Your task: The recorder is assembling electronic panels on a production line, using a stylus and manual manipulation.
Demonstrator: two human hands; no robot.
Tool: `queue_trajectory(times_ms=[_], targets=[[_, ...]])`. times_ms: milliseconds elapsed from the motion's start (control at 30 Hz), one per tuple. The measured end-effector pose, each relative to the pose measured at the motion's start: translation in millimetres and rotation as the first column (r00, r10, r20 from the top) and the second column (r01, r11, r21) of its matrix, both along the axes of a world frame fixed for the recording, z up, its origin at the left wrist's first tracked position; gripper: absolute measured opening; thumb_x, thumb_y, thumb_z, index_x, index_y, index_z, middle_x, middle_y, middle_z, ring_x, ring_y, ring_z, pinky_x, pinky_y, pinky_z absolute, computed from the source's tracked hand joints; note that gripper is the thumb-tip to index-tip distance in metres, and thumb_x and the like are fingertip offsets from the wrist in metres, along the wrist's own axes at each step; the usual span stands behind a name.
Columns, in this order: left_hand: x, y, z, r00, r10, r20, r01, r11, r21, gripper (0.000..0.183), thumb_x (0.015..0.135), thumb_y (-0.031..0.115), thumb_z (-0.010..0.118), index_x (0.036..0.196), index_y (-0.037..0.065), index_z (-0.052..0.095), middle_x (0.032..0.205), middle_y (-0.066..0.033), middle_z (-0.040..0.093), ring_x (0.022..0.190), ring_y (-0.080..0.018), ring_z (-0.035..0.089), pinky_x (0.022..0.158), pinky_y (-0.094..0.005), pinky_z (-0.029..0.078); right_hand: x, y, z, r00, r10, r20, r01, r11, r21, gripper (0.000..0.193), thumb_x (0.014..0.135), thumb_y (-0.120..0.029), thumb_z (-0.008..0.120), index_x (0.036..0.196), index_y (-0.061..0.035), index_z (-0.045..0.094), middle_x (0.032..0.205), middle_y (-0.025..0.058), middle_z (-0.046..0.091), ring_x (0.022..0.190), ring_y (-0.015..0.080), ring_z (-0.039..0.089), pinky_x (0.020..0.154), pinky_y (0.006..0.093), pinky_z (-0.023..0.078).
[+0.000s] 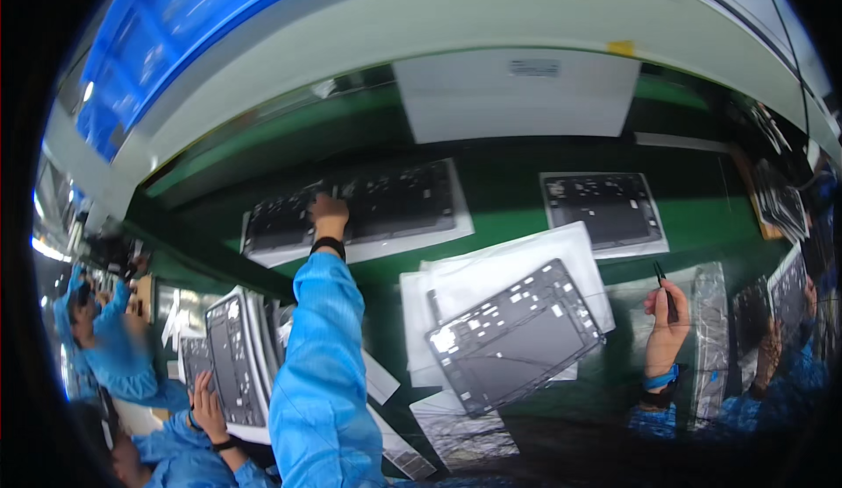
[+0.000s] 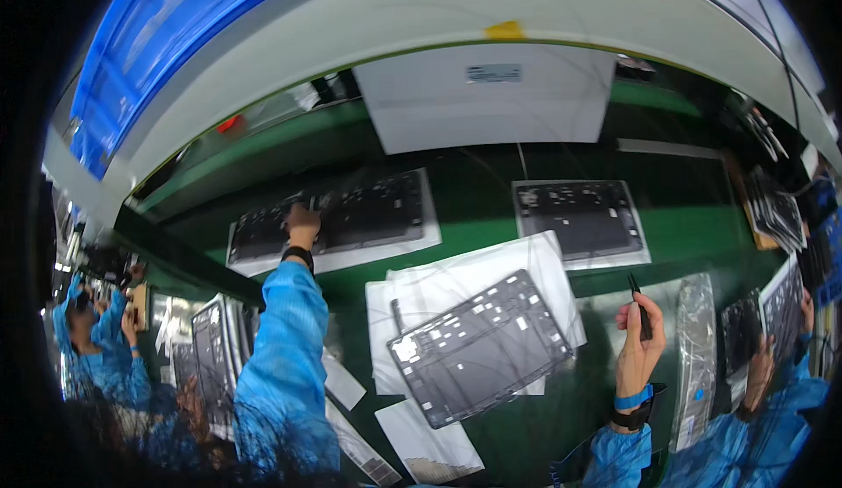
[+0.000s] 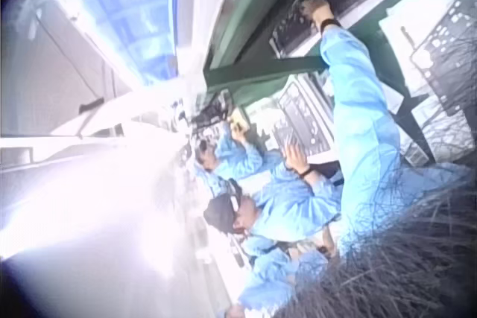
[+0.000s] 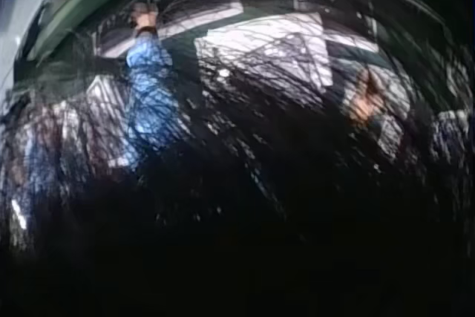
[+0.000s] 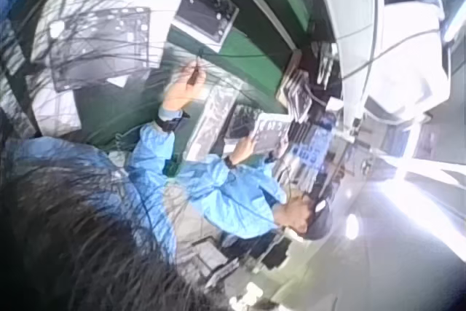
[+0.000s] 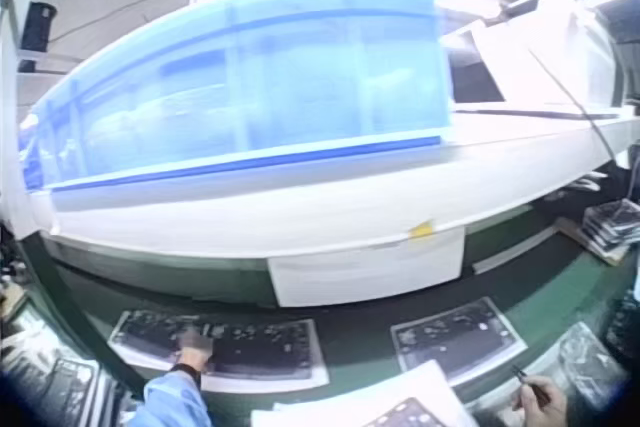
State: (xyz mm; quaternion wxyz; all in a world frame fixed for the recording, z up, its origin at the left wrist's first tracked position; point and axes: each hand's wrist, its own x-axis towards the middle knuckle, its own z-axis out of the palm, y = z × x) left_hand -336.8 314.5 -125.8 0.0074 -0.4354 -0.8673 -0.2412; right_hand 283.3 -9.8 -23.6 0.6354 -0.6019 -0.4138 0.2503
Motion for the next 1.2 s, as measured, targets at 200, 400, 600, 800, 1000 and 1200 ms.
queue_trajectory(times_ms=[200, 400, 600, 800, 1000, 1200], targets=[[305.7, -62.0, 90.0, 0.525, -0.841, 0.132, 0.830, 0.540, 0.137, 0.030, 0.097, 0.031, 0.065, 0.114, 0.007, 0.072, 0.106, -0.0226, 0.074, 0.100, -0.0426, 0.071, 0.090, -0.0495, 0.056, -37.1, 20.0, 3.8, 0.842, 0.147, 0.519, -0.088, 0.987, -0.137, 0.027, 0.101, -0.014, 0.068, 0.125, -0.0026, 0.067, 0.119, 0.0178, 0.074, 0.106, 0.0300, 0.071, 0.095, 0.0392, 0.053], [448.4, -75.0, 62.4, 0.711, -0.662, 0.238, 0.695, 0.712, -0.098, 0.052, 0.097, 0.035, 0.066, 0.121, -0.010, 0.063, 0.127, -0.0355, 0.063, 0.110, -0.0479, 0.070, 0.096, -0.0506, 0.058, -28.6, 45.9, -16.3, 0.921, -0.112, 0.374, 0.113, 0.993, 0.019, 0.028, 0.097, -0.006, 0.070, 0.123, 0.0019, 0.066, 0.119, 0.0137, 0.071, 0.112, 0.0232, 0.066, 0.102, 0.0352, 0.048], [465.4, -68.0, 74.6, 0.741, -0.578, 0.342, 0.636, 0.767, -0.081, 0.037, 0.093, 0.012, 0.067, 0.121, -0.010, 0.056, 0.122, -0.0294, 0.066, 0.108, -0.0417, 0.072, 0.090, -0.0470, 0.061, 64.8, 96.7, -50.6, 0.748, -0.239, 0.619, 0.420, 0.893, -0.163, 0.038, 0.098, -0.023, 0.069, 0.131, -0.0070, 0.059, 0.121, 0.0154, 0.069, 0.119, 0.0344, 0.063, 0.121, 0.0503, 0.028], [447.8, -53.4, 105.5, 0.558, -0.550, 0.621, 0.553, 0.804, 0.216, 0.048, 0.101, 0.022, 0.060, 0.128, -0.015, 0.044, 0.113, -0.0373, 0.068, 0.113, -0.0496, 0.067, 0.093, -0.0498, 0.056, 72.5, 100.4, -79.4, 0.907, -0.249, 0.339, 0.264, 0.964, 0.001, 0.038, 0.102, -0.025, 0.067, 0.135, -0.0076, 0.057, 0.125, 0.0120, 0.068, 0.121, 0.0271, 0.061, 0.117, 0.0461, 0.038], [361.4, -126.6, 139.2, 0.256, -0.654, 0.711, 0.507, 0.718, 0.478, 0.040, 0.109, 0.020, 0.053, 0.140, -0.005, 0.054, 0.129, -0.0268, 0.067, 0.121, -0.0320, 0.065, 0.102, -0.0401, 0.050, 39.6, 70.0, 4.4, 0.916, -0.031, -0.401, 0.065, 0.995, 0.071, 0.054, 0.112, -0.042, 0.051, 0.151, -0.0071, 0.044, 0.149, 0.0127, 0.056, 0.129, 0.0237, 0.057, 0.111, 0.0394, 0.044], [282.1, -234.9, 217.8, 0.204, -0.606, 0.769, 0.466, 0.751, 0.469, 0.045, 0.111, 0.020, 0.054, 0.150, 0.001, 0.045, 0.100, -0.0067, 0.069, 0.083, -0.0064, 0.061, 0.069, -0.0221, 0.047, -9.7, 31.7, 70.8, 0.766, 0.329, -0.552, -0.195, 0.937, 0.288, 0.046, 0.110, -0.027, 0.056, 0.148, -0.0024, 0.047, 0.146, 0.0148, 0.057, 0.130, 0.0226, 0.058, 0.111, 0.0363, 0.046]])
